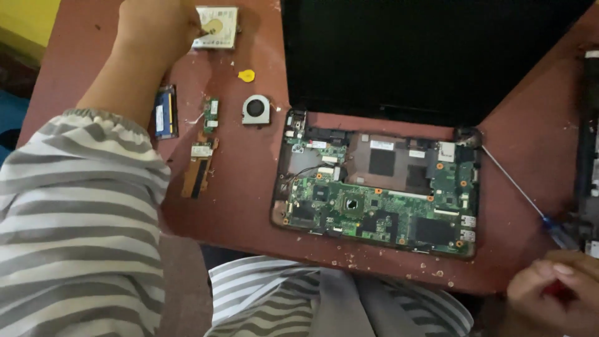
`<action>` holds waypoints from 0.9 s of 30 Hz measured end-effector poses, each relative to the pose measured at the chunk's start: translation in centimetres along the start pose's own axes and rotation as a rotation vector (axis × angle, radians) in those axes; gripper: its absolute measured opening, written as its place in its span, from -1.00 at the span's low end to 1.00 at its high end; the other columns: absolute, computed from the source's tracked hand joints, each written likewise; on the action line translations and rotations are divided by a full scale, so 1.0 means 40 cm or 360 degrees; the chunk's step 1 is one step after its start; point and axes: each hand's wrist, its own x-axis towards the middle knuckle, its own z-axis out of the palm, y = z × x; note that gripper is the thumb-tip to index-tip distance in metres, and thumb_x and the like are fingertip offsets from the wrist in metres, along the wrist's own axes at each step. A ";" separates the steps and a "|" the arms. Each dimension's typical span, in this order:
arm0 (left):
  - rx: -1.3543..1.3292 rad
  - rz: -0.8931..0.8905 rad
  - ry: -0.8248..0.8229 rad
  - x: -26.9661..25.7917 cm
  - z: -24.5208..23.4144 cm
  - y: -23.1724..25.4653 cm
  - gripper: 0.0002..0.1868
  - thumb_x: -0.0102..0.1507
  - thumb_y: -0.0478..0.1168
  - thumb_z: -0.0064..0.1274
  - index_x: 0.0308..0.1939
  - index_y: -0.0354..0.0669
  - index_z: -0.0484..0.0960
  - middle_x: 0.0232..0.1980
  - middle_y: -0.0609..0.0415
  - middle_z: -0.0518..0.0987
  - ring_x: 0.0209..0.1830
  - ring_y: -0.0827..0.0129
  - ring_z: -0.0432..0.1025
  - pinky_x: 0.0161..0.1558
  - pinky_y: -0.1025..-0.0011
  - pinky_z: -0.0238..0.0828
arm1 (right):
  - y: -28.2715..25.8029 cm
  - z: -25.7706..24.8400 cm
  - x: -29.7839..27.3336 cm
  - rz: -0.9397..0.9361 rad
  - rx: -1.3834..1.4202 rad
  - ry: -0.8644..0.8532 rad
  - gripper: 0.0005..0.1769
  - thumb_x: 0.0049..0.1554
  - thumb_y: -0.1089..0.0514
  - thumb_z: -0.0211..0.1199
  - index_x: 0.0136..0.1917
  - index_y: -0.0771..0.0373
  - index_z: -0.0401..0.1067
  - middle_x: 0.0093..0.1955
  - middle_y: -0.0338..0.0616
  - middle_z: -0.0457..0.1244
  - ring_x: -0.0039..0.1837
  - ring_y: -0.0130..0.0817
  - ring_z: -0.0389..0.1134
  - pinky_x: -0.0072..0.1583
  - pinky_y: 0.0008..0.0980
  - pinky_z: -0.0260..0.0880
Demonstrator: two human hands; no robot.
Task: Removing the hard drive bracket and Wi-Fi card from a laptop using a screwdriver.
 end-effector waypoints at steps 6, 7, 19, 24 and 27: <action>-0.0038 0.0087 0.0161 -0.002 0.044 -0.023 -0.75 0.36 -0.02 0.06 0.01 0.48 0.81 -0.09 0.18 0.72 -0.21 0.03 0.61 -0.47 0.07 0.56 | 0.014 0.003 -0.004 -0.0008 0.0086 -0.0007 -0.79 0.39 0.64 -0.10 0.21 0.49 0.12 -0.07 0.41 0.10 -0.13 0.08 0.12 -0.01 -0.04 0.07; -0.0035 0.0083 0.0159 -0.007 0.032 -0.018 -0.75 0.36 -0.02 0.06 0.01 0.48 0.81 -0.09 0.18 0.72 -0.21 0.03 0.61 -0.47 0.07 0.56 | 0.011 0.007 -0.003 -0.0007 0.0092 -0.0009 -0.79 0.39 0.64 -0.10 0.21 0.49 0.12 -0.07 0.41 0.10 -0.13 0.08 0.12 -0.01 -0.04 0.07; -0.0218 0.0139 0.0182 0.002 0.036 -0.021 -0.80 0.29 -0.19 0.02 -0.17 0.09 0.78 -0.25 0.05 0.68 -0.34 -0.07 0.54 -0.48 0.05 0.42 | -0.015 0.007 0.020 -0.0007 0.0030 -0.0006 -0.89 0.47 0.57 -0.05 0.17 0.49 0.11 -0.08 0.40 0.12 -0.13 0.09 0.15 -0.01 -0.03 0.11; -0.0188 0.0132 0.0206 0.017 0.049 -0.039 -0.73 0.40 -0.11 0.03 0.09 0.24 0.80 -0.07 0.12 0.73 -0.19 -0.06 0.60 -0.37 0.02 0.50 | 0.006 0.013 0.015 -0.0085 0.0081 0.0024 -0.91 0.44 0.56 -0.04 0.14 0.53 0.10 -0.06 0.46 0.12 -0.16 0.14 0.16 -0.05 0.02 0.16; -0.0101 0.0167 0.0323 0.017 0.055 -0.051 -0.78 0.41 -0.13 0.09 0.05 0.22 0.81 -0.06 0.12 0.74 -0.17 -0.06 0.59 -0.41 0.03 0.52 | 0.030 0.008 -0.002 -0.0093 0.0082 0.0056 -0.91 0.41 0.54 0.00 0.12 0.53 0.12 -0.08 0.48 0.12 -0.18 0.14 0.14 -0.05 0.03 0.15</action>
